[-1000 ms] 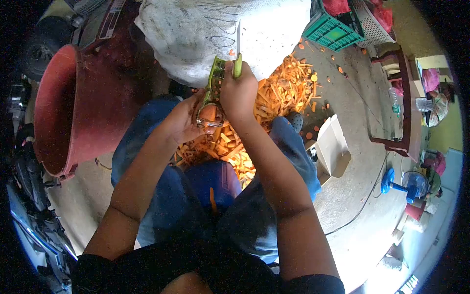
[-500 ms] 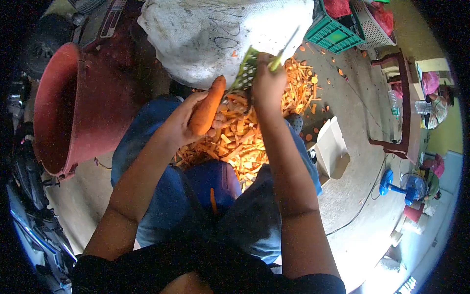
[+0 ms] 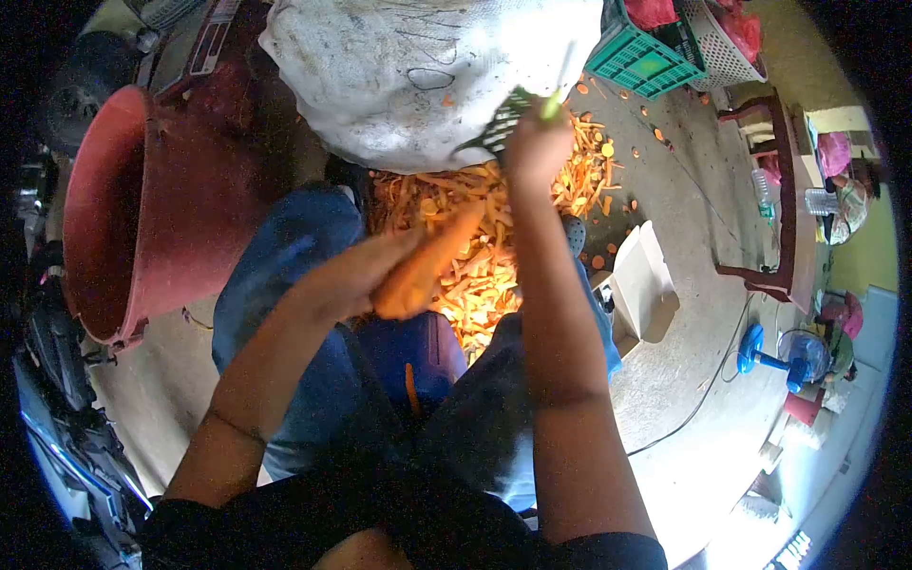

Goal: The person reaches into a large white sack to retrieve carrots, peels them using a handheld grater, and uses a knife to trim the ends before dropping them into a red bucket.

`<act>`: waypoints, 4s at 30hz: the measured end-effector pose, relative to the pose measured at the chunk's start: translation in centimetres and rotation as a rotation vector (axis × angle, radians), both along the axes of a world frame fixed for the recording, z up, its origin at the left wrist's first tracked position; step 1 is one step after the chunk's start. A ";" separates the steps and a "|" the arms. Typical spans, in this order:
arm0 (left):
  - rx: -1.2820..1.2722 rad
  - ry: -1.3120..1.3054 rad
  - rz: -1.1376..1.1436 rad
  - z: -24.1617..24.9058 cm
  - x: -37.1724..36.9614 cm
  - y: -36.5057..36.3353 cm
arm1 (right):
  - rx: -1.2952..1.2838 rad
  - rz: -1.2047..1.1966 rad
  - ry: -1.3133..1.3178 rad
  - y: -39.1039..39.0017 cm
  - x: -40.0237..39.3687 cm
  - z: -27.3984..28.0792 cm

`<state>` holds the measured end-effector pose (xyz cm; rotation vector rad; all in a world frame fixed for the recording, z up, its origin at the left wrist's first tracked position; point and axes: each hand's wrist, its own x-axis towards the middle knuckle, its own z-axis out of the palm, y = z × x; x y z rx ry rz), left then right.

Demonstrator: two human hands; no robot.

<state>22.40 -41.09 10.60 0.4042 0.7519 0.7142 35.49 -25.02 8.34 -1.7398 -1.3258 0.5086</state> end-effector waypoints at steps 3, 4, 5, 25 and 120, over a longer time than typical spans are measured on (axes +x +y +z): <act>-0.114 -0.068 0.116 0.6 -0.4 0.5 | 0.080 -0.038 0.222 0.8 1.5 0.0; -0.093 -0.101 0.095 -0.3 -1.1 1.2 | 0.101 0.015 0.349 0.7 1.3 0.1; -0.034 -0.169 0.156 -1.2 -1.1 1.6 | 0.118 0.070 0.477 0.5 1.0 0.1; -0.160 -0.080 0.116 0.9 -0.1 0.1 | 0.128 -0.002 0.002 0.0 0.6 0.7; 0.175 -0.225 0.478 -2.3 -3.5 3.9 | -0.546 0.488 1.357 -3.2 -2.1 1.7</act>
